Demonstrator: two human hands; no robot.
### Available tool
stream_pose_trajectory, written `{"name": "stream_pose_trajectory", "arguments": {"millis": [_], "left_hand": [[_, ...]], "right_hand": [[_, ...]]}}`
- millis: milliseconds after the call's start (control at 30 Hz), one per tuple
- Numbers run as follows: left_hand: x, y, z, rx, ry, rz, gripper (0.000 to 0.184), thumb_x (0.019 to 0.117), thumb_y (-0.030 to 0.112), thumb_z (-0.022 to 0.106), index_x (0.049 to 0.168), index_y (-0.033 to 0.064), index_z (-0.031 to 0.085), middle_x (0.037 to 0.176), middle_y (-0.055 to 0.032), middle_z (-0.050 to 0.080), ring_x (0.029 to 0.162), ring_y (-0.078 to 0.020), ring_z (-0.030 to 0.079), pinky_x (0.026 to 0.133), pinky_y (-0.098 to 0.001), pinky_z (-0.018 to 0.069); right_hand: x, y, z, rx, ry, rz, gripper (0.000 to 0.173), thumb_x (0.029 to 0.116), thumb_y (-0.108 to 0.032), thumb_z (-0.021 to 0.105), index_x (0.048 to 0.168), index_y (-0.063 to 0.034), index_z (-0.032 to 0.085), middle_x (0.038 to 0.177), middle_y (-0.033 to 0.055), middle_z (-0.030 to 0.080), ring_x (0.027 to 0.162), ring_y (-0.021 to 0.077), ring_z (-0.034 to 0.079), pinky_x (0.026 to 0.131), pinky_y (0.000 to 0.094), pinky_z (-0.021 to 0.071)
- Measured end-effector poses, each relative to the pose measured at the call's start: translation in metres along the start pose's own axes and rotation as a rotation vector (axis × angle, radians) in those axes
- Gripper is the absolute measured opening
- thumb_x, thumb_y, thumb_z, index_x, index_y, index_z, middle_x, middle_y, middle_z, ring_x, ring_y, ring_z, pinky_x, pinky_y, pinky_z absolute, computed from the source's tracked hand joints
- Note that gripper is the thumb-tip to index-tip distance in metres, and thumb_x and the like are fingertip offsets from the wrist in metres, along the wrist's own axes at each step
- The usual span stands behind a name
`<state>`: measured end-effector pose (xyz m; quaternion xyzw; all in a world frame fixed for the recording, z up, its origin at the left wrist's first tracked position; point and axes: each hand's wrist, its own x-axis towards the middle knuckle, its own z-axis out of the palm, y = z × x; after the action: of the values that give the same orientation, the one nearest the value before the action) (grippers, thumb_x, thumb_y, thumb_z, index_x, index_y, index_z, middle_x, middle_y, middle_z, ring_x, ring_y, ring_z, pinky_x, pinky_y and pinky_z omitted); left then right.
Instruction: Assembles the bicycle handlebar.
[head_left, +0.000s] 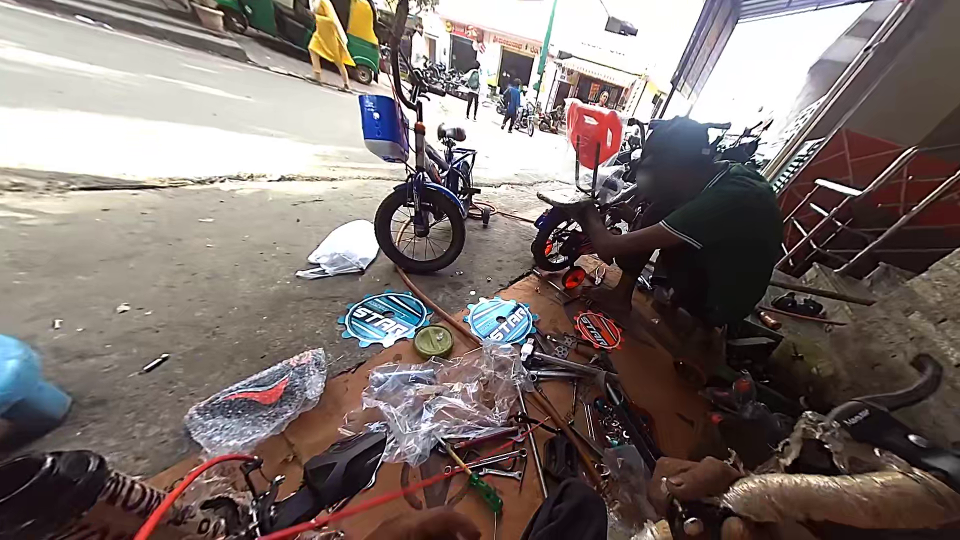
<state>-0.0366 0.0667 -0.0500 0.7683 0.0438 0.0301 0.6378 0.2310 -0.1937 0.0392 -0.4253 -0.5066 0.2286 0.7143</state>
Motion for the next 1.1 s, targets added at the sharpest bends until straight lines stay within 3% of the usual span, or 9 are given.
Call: {"name": "stream_pose_trajectory", "arguments": {"millis": [133, 267, 367, 467, 567, 667, 800, 933, 1100], "left_hand": [[0.024, 0.012, 0.02, -0.039, -0.105, 0.177, 0.056, 0.0967, 0.027, 0.069, 0.144, 0.0008, 0.054, 0.139, -0.0176, 0.061, 0.123, -0.0261, 0.062, 0.101, -0.0474, 0.0525], [0.036, 0.026, 0.053, -0.227, -0.02, 0.419, 0.059, 0.0993, 0.033, 0.065, 0.144, -0.0044, 0.052, 0.139, -0.0185, 0.061, 0.128, -0.0221, 0.059, 0.109, -0.0408, 0.0483], [0.032, 0.026, 0.084, -0.325, 0.218, 0.395, 0.061, 0.0934, 0.018, 0.072, 0.144, -0.008, 0.05, 0.141, -0.0177, 0.059, 0.13, -0.0198, 0.059, 0.111, -0.0376, 0.0487], [0.018, 0.056, 0.095, -0.365, 0.49, 0.065, 0.052, 0.0843, 0.017, 0.083, 0.129, 0.0011, 0.062, 0.119, 0.004, 0.07, 0.114, 0.0001, 0.062, 0.106, -0.0254, 0.0496], [0.037, 0.034, 0.102, -0.477, 0.703, 0.254, 0.029, 0.0937, 0.014, 0.073, 0.118, 0.0012, 0.065, 0.105, -0.0012, 0.076, 0.098, -0.0123, 0.072, 0.092, -0.0336, 0.0602], [0.041, 0.03, 0.106, -0.44, 0.819, 0.285, 0.006, 0.0992, 0.007, 0.059, 0.103, 0.0039, 0.063, 0.083, 0.0059, 0.071, 0.071, -0.0019, 0.065, 0.067, -0.0214, 0.0553], [0.04, 0.024, 0.109, -0.32, 0.717, 0.273, 0.024, 0.1046, 0.007, 0.051, 0.106, -0.0021, 0.073, 0.071, 0.0073, 0.064, 0.063, 0.0024, 0.057, 0.062, -0.0193, 0.0508], [0.035, 0.041, 0.101, -0.27, 0.682, 0.261, 0.025, 0.1047, 0.006, 0.05, 0.109, -0.0054, 0.072, 0.073, 0.0045, 0.064, 0.062, 0.002, 0.055, 0.061, -0.0187, 0.0493], [0.022, 0.044, 0.07, 0.227, 0.685, 0.167, 0.023, 0.1024, 0.017, 0.061, 0.104, -0.0001, 0.077, 0.075, -0.0071, 0.071, 0.06, -0.0086, 0.061, 0.06, -0.0289, 0.0537]], "right_hand": [[-0.007, 0.006, 0.012, 0.143, 0.145, 0.076, 0.032, 0.0984, -0.041, 0.065, 0.118, -0.0176, 0.075, 0.111, 0.0055, 0.075, 0.096, 0.0158, 0.073, 0.086, 0.0332, 0.0601], [-0.004, 0.016, 0.032, 0.23, 0.394, 0.167, 0.03, 0.0975, -0.036, 0.066, 0.114, -0.0128, 0.076, 0.105, 0.005, 0.076, 0.09, 0.0115, 0.073, 0.079, 0.0277, 0.0611], [-0.004, 0.029, 0.047, 0.143, 0.587, 0.325, 0.034, 0.1039, -0.034, 0.05, 0.116, -0.0075, 0.068, 0.095, 0.005, 0.073, 0.079, 0.0112, 0.07, 0.067, 0.029, 0.0599], [0.0, 0.036, 0.067, 0.188, 0.734, 0.497, 0.037, 0.1088, -0.035, 0.037, 0.112, -0.0089, 0.063, 0.083, 0.0058, 0.068, 0.062, 0.0124, 0.064, 0.052, 0.0293, 0.0553], [-0.001, 0.043, 0.075, 0.266, 0.724, 0.576, 0.04, 0.1093, -0.039, 0.035, 0.113, -0.0087, 0.062, 0.082, 0.0075, 0.066, 0.061, 0.0143, 0.063, 0.052, 0.0304, 0.0541], [-0.002, 0.05, 0.084, 0.302, 0.713, 0.56, 0.04, 0.1091, -0.039, 0.038, 0.118, -0.0081, 0.063, 0.084, 0.0082, 0.068, 0.062, 0.0133, 0.064, 0.053, 0.029, 0.0551], [0.0, 0.056, 0.085, 0.178, 0.769, 0.34, 0.034, 0.1078, -0.028, 0.045, 0.121, -0.0026, 0.062, 0.084, 0.0086, 0.069, 0.062, 0.0099, 0.064, 0.055, 0.0242, 0.0548], [-0.008, 0.068, 0.078, -0.081, 0.725, 0.066, 0.044, 0.0901, -0.039, 0.077, 0.118, -0.0061, 0.067, 0.1, 0.0035, 0.073, 0.078, 0.0088, 0.069, 0.069, 0.0252, 0.0602], [-0.015, 0.06, 0.067, -0.297, 0.537, -0.08, 0.029, 0.0935, -0.039, 0.072, 0.116, -0.0214, 0.075, 0.115, -0.0062, 0.073, 0.108, 0.0064, 0.068, 0.095, 0.0251, 0.0562]]}}
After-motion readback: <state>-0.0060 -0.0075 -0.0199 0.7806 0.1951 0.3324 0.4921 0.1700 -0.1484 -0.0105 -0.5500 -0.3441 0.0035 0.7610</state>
